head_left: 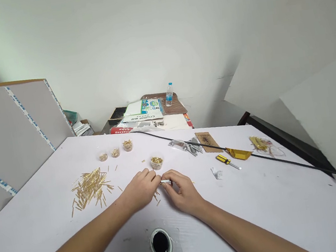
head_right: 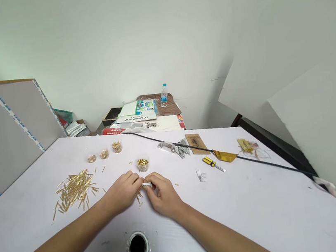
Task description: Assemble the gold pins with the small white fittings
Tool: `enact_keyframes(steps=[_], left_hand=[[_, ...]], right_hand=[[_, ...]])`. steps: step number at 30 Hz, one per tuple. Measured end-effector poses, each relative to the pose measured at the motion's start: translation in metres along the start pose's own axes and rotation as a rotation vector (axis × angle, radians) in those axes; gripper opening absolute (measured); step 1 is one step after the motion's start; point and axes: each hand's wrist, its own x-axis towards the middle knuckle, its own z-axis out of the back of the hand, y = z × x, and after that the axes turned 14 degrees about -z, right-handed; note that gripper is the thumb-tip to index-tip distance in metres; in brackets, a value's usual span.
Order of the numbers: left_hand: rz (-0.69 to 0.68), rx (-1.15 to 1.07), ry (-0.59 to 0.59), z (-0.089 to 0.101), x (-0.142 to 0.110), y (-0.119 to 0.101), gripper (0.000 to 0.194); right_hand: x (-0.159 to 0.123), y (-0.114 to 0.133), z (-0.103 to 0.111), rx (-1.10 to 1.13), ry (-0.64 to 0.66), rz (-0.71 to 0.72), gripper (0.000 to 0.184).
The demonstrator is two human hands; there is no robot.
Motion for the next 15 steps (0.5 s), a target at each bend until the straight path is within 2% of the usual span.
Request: enact_keyframes(steps=[3, 7, 11, 15], left_hand=[[0.003, -0.066, -0.074, -0.0012, -0.0002, -0.0001, 0.017], [0.047, -0.327, -0.222, -0.0021, -0.0010, 0.0001, 0.028], [0.103, -0.537, -0.251, -0.0011, -0.0009, -0.0012, 0.032], [0.115, -0.592, -0.248, 0.0000, 0.0002, -0.0018, 0.032]], right_hand=[[0.0014, -0.0017, 0.0000, 0.043, -0.016, -0.049, 0.011], [0.0043, -0.0062, 0.0007, 0.077, -0.072, -0.193, 0.016], [0.0048, -0.0059, 0.0016, 0.061, 0.031, -0.196, 0.017], [0.0034, -0.0040, 0.0020, 0.065, 0.066, -0.175, 0.017]])
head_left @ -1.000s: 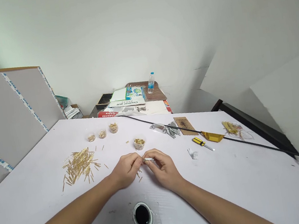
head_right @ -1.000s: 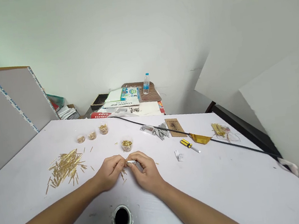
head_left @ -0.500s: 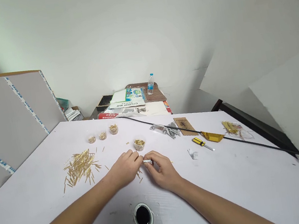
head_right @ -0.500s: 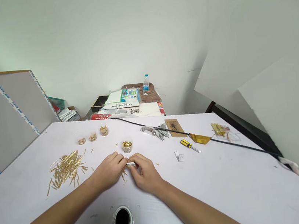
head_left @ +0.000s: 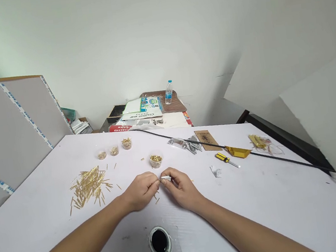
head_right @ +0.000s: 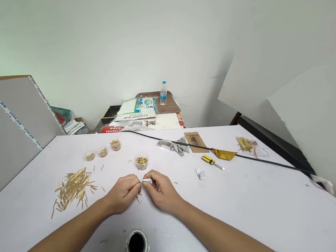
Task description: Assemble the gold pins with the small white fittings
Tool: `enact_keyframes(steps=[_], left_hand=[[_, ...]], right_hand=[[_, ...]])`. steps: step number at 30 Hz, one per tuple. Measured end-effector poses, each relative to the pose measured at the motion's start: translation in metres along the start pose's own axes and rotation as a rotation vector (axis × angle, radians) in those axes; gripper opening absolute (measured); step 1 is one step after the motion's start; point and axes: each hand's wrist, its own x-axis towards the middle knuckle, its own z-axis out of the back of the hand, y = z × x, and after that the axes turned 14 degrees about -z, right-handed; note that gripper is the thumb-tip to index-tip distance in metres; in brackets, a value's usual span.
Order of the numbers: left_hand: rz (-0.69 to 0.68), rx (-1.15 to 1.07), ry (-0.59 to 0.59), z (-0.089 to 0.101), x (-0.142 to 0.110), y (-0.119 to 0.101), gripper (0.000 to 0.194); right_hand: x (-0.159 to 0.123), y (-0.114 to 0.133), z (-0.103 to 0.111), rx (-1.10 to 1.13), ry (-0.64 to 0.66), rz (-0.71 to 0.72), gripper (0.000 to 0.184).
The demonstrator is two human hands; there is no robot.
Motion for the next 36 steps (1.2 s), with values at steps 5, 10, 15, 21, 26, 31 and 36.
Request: enact_keyframes(steps=[5, 10, 15, 21, 26, 31, 36], left_hand=[[-0.003, -0.002, 0.005, -0.0003, 0.0002, 0.0009, 0.033], [0.001, 0.003, 0.018, -0.0013, -0.0008, 0.0011, 0.032], [0.017, 0.015, 0.011, -0.0030, -0.0006, 0.0011, 0.032], [0.010, 0.045, 0.034, -0.0039, -0.0003, 0.0020, 0.032], [0.000, 0.057, 0.036, -0.0043, -0.0011, 0.0017, 0.032], [0.015, 0.070, 0.025, -0.0045, -0.0002, 0.0013, 0.033], [0.008, 0.065, 0.027, -0.0051, 0.0002, 0.0017, 0.033]], right_hand=[[-0.0002, -0.0008, -0.0010, -0.016, -0.020, 0.001, 0.016], [-0.0023, -0.0004, -0.0025, -0.057, -0.063, 0.090, 0.012], [-0.0039, -0.0007, -0.0037, -0.106, -0.113, 0.164, 0.010], [-0.0038, -0.0021, -0.0043, -0.135, -0.139, 0.181, 0.010], [-0.0029, -0.0027, -0.0050, -0.146, -0.159, 0.186, 0.010], [-0.0028, -0.0025, -0.0053, -0.137, -0.156, 0.186, 0.010], [-0.0038, -0.0016, -0.0055, -0.140, -0.160, 0.185, 0.011]])
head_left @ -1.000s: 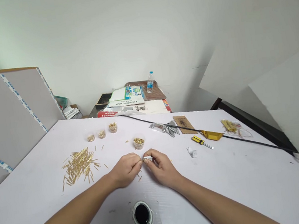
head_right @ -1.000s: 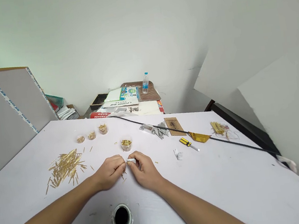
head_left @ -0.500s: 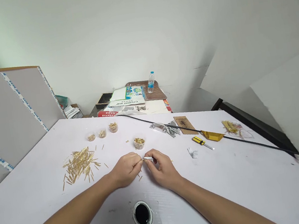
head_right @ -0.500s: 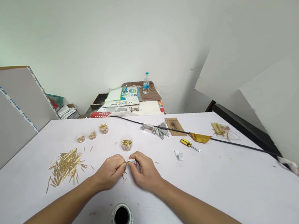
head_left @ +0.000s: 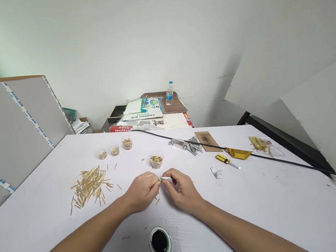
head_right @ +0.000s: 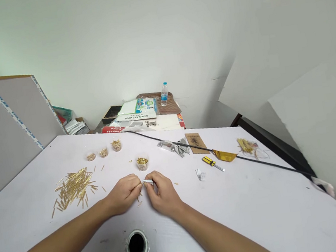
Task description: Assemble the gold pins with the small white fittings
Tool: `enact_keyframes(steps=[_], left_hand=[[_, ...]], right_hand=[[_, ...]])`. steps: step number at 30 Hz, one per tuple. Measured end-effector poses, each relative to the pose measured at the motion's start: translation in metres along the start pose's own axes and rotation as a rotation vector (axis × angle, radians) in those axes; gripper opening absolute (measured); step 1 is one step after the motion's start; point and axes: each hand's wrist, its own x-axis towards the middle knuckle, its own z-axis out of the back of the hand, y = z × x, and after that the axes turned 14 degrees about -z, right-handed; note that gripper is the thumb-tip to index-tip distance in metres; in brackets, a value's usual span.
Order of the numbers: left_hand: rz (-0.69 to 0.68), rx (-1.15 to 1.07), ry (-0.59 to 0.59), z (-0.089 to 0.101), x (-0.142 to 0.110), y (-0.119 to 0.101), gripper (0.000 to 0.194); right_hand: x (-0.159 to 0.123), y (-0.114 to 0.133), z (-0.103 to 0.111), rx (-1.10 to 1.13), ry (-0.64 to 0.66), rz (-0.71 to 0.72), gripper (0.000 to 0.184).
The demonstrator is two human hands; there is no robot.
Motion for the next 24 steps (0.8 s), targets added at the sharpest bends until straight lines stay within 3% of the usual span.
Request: enact_keyframes(steps=[24], left_hand=[[-0.017, 0.004, 0.019, 0.0019, -0.0004, 0.0009, 0.032]], right_hand=[[-0.0008, 0.0034, 0.0004, -0.020, -0.017, 0.025, 0.012]])
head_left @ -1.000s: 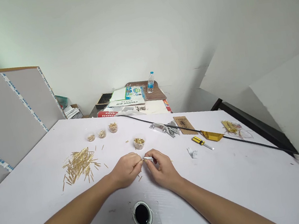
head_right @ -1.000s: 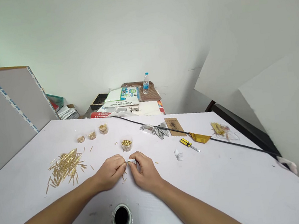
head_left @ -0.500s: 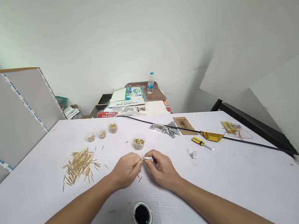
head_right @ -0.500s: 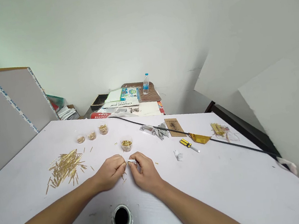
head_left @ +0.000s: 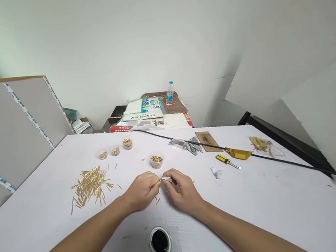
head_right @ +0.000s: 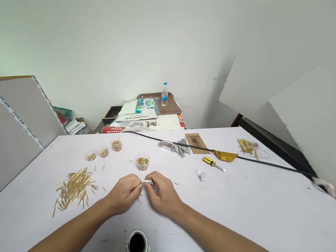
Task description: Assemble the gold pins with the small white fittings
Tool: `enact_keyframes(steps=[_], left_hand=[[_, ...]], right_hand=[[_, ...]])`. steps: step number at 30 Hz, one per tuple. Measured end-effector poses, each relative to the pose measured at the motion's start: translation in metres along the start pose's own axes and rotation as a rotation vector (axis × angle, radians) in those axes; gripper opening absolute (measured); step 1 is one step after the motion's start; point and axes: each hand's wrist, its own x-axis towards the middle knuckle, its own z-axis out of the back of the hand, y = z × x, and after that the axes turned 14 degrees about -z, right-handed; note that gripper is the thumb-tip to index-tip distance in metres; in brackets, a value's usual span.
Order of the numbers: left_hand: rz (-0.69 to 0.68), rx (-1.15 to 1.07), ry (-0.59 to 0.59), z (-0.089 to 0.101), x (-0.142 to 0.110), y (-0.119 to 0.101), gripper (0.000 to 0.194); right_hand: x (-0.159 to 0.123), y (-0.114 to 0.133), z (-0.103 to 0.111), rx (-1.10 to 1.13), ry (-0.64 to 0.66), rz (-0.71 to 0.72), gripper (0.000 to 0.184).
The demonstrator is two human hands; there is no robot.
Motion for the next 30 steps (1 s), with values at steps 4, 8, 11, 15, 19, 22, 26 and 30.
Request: enact_keyframes(steps=[4, 8, 11, 15, 19, 22, 26, 30], left_hand=[[0.003, -0.009, 0.005, 0.002, 0.000, -0.002, 0.029], [0.019, -0.052, 0.016, 0.004, 0.000, -0.004, 0.028], [0.027, -0.073, 0.023, 0.005, 0.000, -0.004, 0.028], [-0.076, 0.022, 0.057, 0.005, -0.003, 0.000, 0.027], [-0.155, 0.139, 0.122, 0.007, -0.004, 0.004, 0.025], [-0.168, 0.138, 0.128, 0.008, -0.005, 0.006, 0.026], [-0.185, 0.151, 0.137, 0.008, -0.004, 0.007, 0.024], [-0.116, 0.045, 0.099, 0.008, -0.003, 0.003, 0.027]], right_hand=[[-0.001, 0.000, 0.002, -0.017, 0.011, 0.054, 0.013], [0.000, -0.001, 0.005, -0.019, 0.043, 0.149, 0.016], [0.000, -0.001, 0.005, -0.026, 0.053, 0.162, 0.017], [0.000, 0.003, 0.005, -0.003, 0.076, -0.007, 0.012], [0.002, 0.001, 0.003, 0.048, 0.178, -0.241, 0.015], [0.004, -0.002, 0.002, 0.108, 0.233, -0.337, 0.018], [0.004, -0.004, 0.001, 0.205, 0.303, -0.386, 0.021], [0.003, -0.001, 0.005, 0.073, 0.222, -0.229, 0.016]])
